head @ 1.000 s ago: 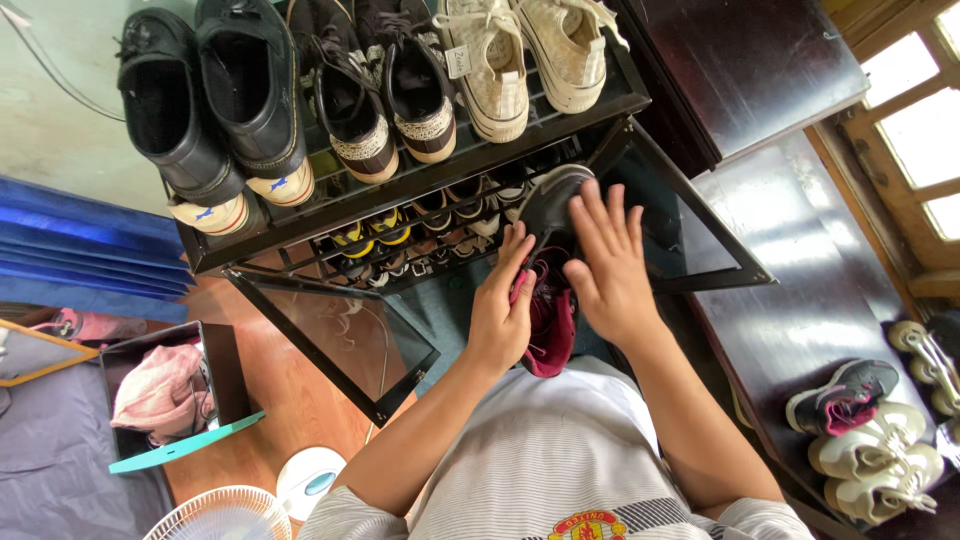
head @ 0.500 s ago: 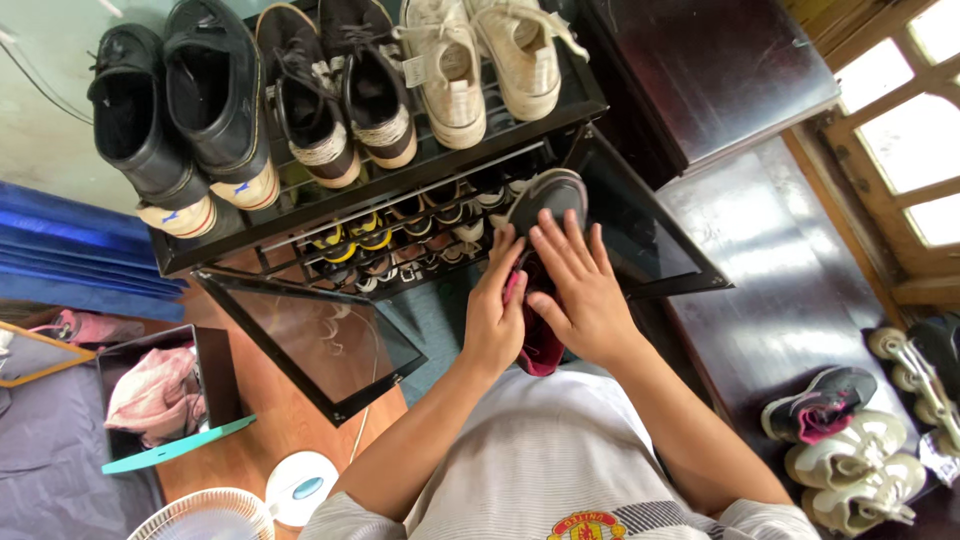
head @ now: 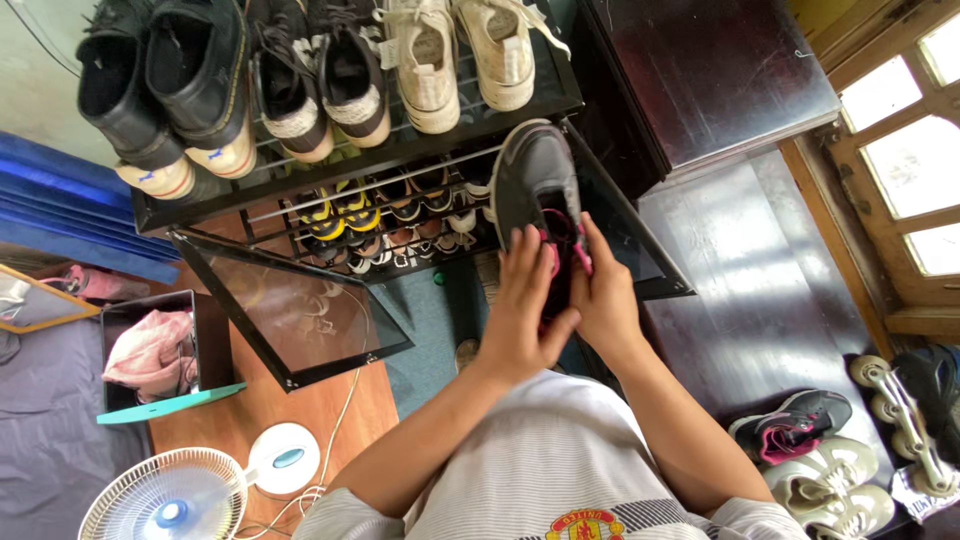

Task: The person takes pairs of shoes off a multi-tier shoe rack one at a time, holds and turns each shoe, and places the pairs on a nearby wooden table and floor. They then arrange the pairs in a row on the table and reposition pairs back onto the rack shelves.

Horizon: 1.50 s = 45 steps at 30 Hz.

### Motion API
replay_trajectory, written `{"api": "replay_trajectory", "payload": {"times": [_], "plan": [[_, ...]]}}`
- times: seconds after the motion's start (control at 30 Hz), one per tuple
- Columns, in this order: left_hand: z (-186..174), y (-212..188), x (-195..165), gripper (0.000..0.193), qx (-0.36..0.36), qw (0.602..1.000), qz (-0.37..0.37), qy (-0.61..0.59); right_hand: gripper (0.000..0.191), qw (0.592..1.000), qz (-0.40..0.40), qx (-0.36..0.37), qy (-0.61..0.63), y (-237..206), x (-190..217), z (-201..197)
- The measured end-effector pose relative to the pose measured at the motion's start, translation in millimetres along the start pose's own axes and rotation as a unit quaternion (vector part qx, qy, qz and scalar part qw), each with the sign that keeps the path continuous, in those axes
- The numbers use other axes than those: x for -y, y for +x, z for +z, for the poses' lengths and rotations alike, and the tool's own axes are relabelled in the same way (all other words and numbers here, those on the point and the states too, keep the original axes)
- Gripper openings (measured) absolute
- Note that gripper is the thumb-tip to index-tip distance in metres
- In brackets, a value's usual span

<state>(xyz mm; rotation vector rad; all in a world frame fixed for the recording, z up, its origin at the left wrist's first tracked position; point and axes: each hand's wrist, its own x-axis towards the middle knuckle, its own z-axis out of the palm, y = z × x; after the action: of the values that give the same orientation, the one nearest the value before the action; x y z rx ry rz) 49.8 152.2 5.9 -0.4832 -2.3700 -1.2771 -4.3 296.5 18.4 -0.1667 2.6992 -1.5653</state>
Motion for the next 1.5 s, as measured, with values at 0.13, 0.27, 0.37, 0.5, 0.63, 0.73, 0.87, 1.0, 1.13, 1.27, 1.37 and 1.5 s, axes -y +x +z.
{"api": "replay_trajectory", "payload": {"times": [0.13, 0.27, 0.37, 0.5, 0.63, 0.73, 0.87, 1.0, 1.13, 1.27, 1.37, 1.5], "plan": [[27.3, -6.4, -15.7, 0.085, -0.003, 0.997, -0.066, -0.037, 0.06, 0.998, -0.057, -0.028, -0.027, -9.0, -12.3, -26.0], [41.5, 5.7, -13.6, 0.078, -0.051, 0.981, -0.173, -0.07, 0.062, 1.0, -0.013, 0.0, -0.021, -29.2, -16.2, -44.6], [53.8, 5.0, -26.1, 0.065, -0.05, 0.975, -0.207, -0.063, 0.064, 0.999, 0.033, 0.025, -0.011, -36.4, -25.3, -60.4], [68.0, -0.6, -43.7, 0.053, -0.078, 0.981, -0.172, -0.045, 0.083, 0.972, -0.217, 0.079, 0.044, -38.9, -48.6, -86.3], [75.2, -5.2, -53.6, 0.048, -0.063, 0.982, -0.171, -0.047, 0.087, 0.953, -0.281, 0.089, -0.074, -32.0, -70.6, -112.7], [77.7, -8.1, -59.0, 0.046, -0.032, 0.985, -0.161, -0.06, 0.081, 0.962, -0.251, 0.044, -0.093, -26.8, -79.4, -126.3], [84.0, -10.4, -65.7, 0.04, -0.005, 0.979, -0.176, -0.1, 0.073, 0.965, -0.245, -0.002, -0.096, -33.1, -81.5, -130.5], [85.0, -9.9, -64.8, 0.036, 0.005, 0.98, -0.177, -0.089, 0.063, 0.951, -0.244, 0.04, -0.187, -38.9, -79.4, -132.6], [84.3, -7.5, -61.1, 0.032, 0.03, 0.981, -0.152, -0.114, 0.062, 0.976, -0.15, -0.058, -0.149, -41.8, -73.8, -133.4], [84.2, -2.2, -56.7, 0.034, 0.04, 0.974, -0.167, -0.146, 0.069, 0.967, -0.199, -0.006, -0.159, -61.0, -65.3, -121.3], [83.6, 1.5, -53.8, 0.035, 0.059, 0.973, -0.141, -0.17, 0.072, 0.979, -0.145, -0.04, -0.138, -72.7, -60.5, -114.3], [81.7, 4.0, -51.2, 0.036, 0.103, 0.968, -0.117, -0.198, 0.082, 0.986, -0.094, -0.115, -0.069, -88.0, -45.4, -105.1]]}}
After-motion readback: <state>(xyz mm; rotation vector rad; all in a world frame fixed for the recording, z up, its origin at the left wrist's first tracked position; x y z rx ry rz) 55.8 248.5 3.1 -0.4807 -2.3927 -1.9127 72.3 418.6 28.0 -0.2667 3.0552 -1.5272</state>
